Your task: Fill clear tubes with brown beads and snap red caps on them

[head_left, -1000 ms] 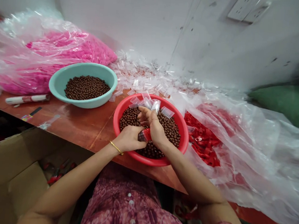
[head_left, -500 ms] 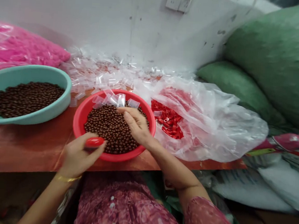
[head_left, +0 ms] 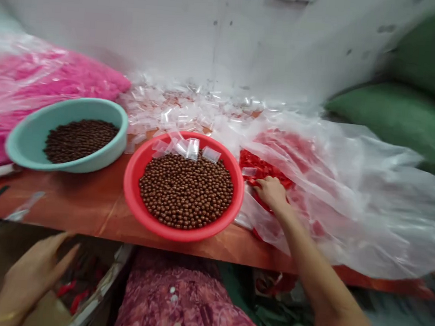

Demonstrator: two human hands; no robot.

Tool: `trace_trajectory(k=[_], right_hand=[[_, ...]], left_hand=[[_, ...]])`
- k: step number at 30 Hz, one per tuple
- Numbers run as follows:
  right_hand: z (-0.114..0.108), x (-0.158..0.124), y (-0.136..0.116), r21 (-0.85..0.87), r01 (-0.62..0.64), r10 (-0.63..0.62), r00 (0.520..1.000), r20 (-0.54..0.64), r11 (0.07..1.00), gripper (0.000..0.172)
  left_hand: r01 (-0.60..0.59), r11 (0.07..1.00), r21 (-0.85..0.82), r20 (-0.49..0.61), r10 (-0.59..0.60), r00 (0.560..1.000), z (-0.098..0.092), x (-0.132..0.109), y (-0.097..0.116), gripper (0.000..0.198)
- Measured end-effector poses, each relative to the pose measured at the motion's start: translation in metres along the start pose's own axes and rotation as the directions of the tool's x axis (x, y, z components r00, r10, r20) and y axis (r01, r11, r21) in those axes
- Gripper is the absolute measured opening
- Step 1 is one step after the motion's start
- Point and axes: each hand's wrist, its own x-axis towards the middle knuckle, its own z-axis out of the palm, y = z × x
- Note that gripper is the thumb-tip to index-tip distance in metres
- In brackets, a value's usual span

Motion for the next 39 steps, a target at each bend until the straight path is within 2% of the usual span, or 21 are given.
trace_trajectory(k=[1,2,4,6,7,9,11,12,14,17,20,24,26,28,30,33,37,39], right_hand=[[0.0,0.002,-0.001,-0.007,0.014,-0.014,1.0,-0.003,1.0,0.027],[0.0,0.003,-0.001,0.0,0.01,-0.01,1.0,-0.009,1.0,0.027],[-0.002,0.003,0.001,0.119,-0.085,0.091,0.995,-0.046,0.989,0.025],[-0.008,-0.001,-0.002,0.417,-0.176,0.24,0.965,-0.105,0.891,0.023],[-0.012,-0.006,-0.007,0.603,-0.159,0.293,0.947,-0.13,0.782,0.022],[-0.021,-0.019,-0.024,0.876,0.012,0.311,0.933,-0.184,0.483,0.019],[-0.031,-0.034,-0.049,0.964,0.178,0.248,0.942,-0.224,0.196,0.015],[-0.034,-0.041,-0.063,0.97,0.228,0.205,0.948,-0.242,0.091,0.015],[-0.038,-0.05,-0.09,0.963,0.266,0.107,0.959,-0.261,-0.034,0.012],[-0.037,-0.054,-0.113,0.966,0.249,-0.016,0.968,-0.251,-0.07,0.009],[-0.033,-0.051,-0.116,0.975,0.209,-0.044,0.976,-0.212,-0.068,0.009],[-0.035,-0.049,-0.113,0.983,0.17,-0.044,0.984,-0.173,-0.067,0.011],[-0.038,-0.05,-0.114,0.987,0.15,-0.061,0.986,-0.154,-0.062,0.012],[-0.04,-0.05,-0.115,0.988,0.139,-0.068,0.987,-0.143,-0.062,0.012],[-0.041,-0.051,-0.116,0.988,0.137,-0.065,0.988,-0.142,-0.064,0.011],[-0.041,-0.051,-0.117,0.987,0.143,-0.049,0.988,-0.147,-0.078,0.011],[-0.04,-0.051,-0.117,0.983,0.154,-0.031,0.987,-0.158,-0.101,0.011],[-0.039,-0.051,-0.116,0.981,0.161,-0.032,0.986,-0.165,-0.109,0.011]], left_hand=[[0.015,0.999,0.052,-0.102,-0.01,0.995,-0.003,0.011,0.007,0.014],[-0.019,0.996,0.09,-0.167,0.034,0.985,-0.005,0.024,0.017,0.014],[-0.15,0.973,0.177,-0.176,0.181,0.968,-0.007,0.058,0.04,0.021],[-0.267,0.932,0.246,-0.071,0.292,0.954,-0.005,0.097,0.065,0.027],[-0.286,0.919,0.272,-0.024,0.304,0.952,-0.002,0.116,0.077,0.028],[-0.27,0.911,0.312,0.051,0.267,0.962,0.007,0.149,0.097,0.027],[-0.237,0.909,0.343,0.079,0.224,0.971,0.018,0.176,0.112,0.025],[-0.226,0.91,0.348,0.076,0.213,0.974,0.023,0.186,0.118,0.025],[-0.204,0.922,0.33,0.051,0.198,0.979,0.032,0.203,0.128,0.029],[-0.098,0.96,0.261,0.057,0.086,0.995,0.042,0.222,0.139,0.044],[0.006,0.981,0.195,0.119,-0.03,0.992,0.044,0.232,0.144,0.037],[0.051,0.999,0.0,0.057,-0.051,0.997,0.035,0.221,0.143,0.032],[0.077,0.99,-0.115,0.164,-0.057,0.985,0.031,0.207,0.139,0.028],[0.087,0.988,-0.128,0.349,-0.037,0.936,0.029,0.192,0.134,0.029],[0.019,1.0,-0.007,0.454,-0.014,0.891,0.03,0.18,0.13,0.031],[-0.193,0.969,0.152,0.511,0.091,0.855,0.03,0.173,0.125,0.027],[-0.434,0.897,0.083,0.655,0.279,0.702,0.024,0.172,0.127,0.033],[-0.514,0.851,0.108,0.675,0.317,0.666,0.021,0.169,0.13,0.04]])
